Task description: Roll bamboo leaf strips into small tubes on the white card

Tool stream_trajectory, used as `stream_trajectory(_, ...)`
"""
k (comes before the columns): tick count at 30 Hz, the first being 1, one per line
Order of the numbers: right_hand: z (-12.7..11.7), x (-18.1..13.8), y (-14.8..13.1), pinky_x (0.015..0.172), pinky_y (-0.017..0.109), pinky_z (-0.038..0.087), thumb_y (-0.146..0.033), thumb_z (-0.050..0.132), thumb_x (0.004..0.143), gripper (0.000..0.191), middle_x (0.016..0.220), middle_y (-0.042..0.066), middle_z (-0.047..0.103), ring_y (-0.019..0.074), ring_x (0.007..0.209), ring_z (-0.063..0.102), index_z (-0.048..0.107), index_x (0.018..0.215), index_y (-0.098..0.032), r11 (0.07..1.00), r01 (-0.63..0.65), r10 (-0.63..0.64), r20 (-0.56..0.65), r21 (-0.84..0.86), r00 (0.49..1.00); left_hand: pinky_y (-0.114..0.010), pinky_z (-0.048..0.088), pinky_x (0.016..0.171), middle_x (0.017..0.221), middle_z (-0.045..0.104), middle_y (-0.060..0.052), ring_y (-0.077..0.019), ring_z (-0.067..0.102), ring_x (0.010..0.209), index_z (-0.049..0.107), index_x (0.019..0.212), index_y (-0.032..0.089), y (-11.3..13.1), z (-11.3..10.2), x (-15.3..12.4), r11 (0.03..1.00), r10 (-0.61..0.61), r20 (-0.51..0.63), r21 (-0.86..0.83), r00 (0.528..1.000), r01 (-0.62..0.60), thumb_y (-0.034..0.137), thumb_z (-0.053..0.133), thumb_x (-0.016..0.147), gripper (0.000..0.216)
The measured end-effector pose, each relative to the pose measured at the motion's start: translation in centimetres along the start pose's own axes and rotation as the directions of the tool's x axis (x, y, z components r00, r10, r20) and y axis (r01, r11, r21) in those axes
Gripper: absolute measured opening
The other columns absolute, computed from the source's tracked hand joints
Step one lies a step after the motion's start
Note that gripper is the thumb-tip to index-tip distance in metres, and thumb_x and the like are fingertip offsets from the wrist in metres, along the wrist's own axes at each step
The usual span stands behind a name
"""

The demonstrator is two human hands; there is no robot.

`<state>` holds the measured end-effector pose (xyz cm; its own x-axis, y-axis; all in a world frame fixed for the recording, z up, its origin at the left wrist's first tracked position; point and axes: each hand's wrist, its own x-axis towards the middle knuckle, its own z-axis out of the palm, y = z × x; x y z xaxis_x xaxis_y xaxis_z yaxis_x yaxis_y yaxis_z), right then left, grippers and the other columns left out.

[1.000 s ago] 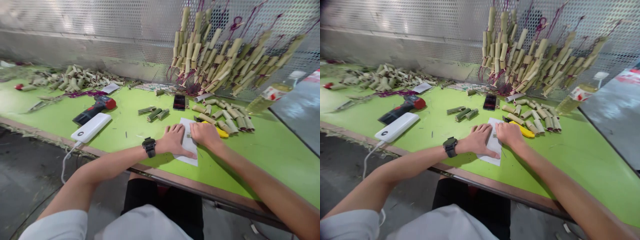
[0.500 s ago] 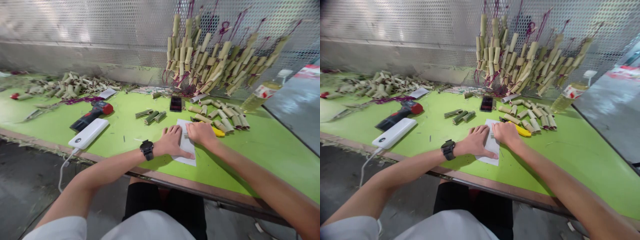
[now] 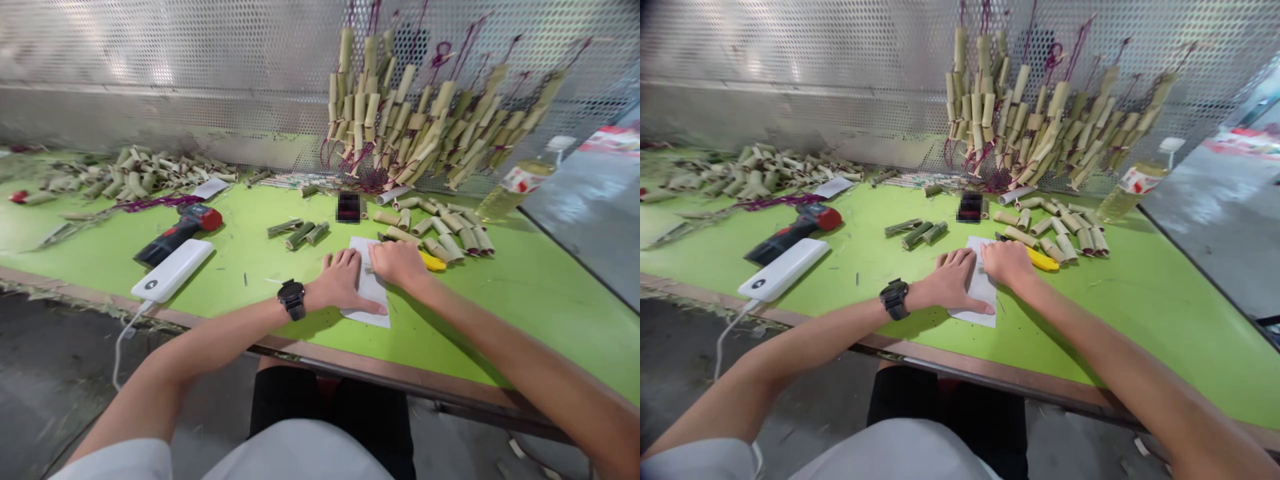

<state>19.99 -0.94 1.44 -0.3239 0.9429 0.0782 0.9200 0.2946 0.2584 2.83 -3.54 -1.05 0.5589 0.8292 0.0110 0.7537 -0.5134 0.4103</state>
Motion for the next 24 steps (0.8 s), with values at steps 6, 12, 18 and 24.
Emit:
stream_trajectory(6,0.0,0.4,0.2,0.067,0.036,0.045,-0.032,0.018,0.109,0.067,0.097,0.022,0.079,0.0330,0.089,0.076,0.081,0.102,-0.009,1.000,0.004,-0.004,0.007,0.002,1.000,-0.063,0.023,0.119,0.163,0.036,-0.022,-0.0469,0.032,0.149,0.036,0.151,0.018,0.0,-0.1,0.0,1.000,-0.019,0.004,0.003,1.000,0.019,0.095,0.062,0.065,0.119)
stream_trajectory(12,-0.6,-3.3,-0.5,0.064,0.035,0.044,-0.034,0.018,0.109,0.067,0.093,0.020,0.079,0.0318,0.084,0.076,0.080,0.101,-0.010,1.000,0.014,-0.015,0.059,0.012,0.998,-0.058,0.024,0.120,0.163,0.038,-0.019,-0.0441,0.033,0.149,0.038,0.150,0.023,-0.3,0.5,0.3,1.000,-0.013,-0.018,0.027,1.000,0.013,0.098,0.061,0.062,0.118)
stream_trajectory(18,0.3,1.5,0.3,0.068,0.035,0.044,-0.033,0.017,0.109,0.070,0.098,0.024,0.079,0.0324,0.092,0.075,0.081,0.103,-0.006,0.999,-0.016,0.016,-0.006,-0.030,1.000,-0.063,0.027,0.116,0.158,0.043,-0.020,-0.0468,0.038,0.144,0.042,0.147,0.022,0.2,-0.2,0.0,1.000,-0.014,-0.005,0.020,1.000,0.014,0.099,0.064,0.058,0.120)
stream_trajectory(24,-0.9,1.2,0.5,0.073,0.034,0.044,-0.031,0.023,0.108,0.062,0.101,0.022,0.079,0.0284,0.092,0.074,0.081,0.103,-0.010,0.990,0.138,-0.134,0.089,-0.031,0.987,-0.062,0.022,0.120,0.162,0.040,-0.018,-0.0456,0.034,0.148,0.038,0.152,0.023,0.0,-0.2,0.0,1.000,-0.012,-0.015,0.017,1.000,0.012,0.101,0.060,0.061,0.122)
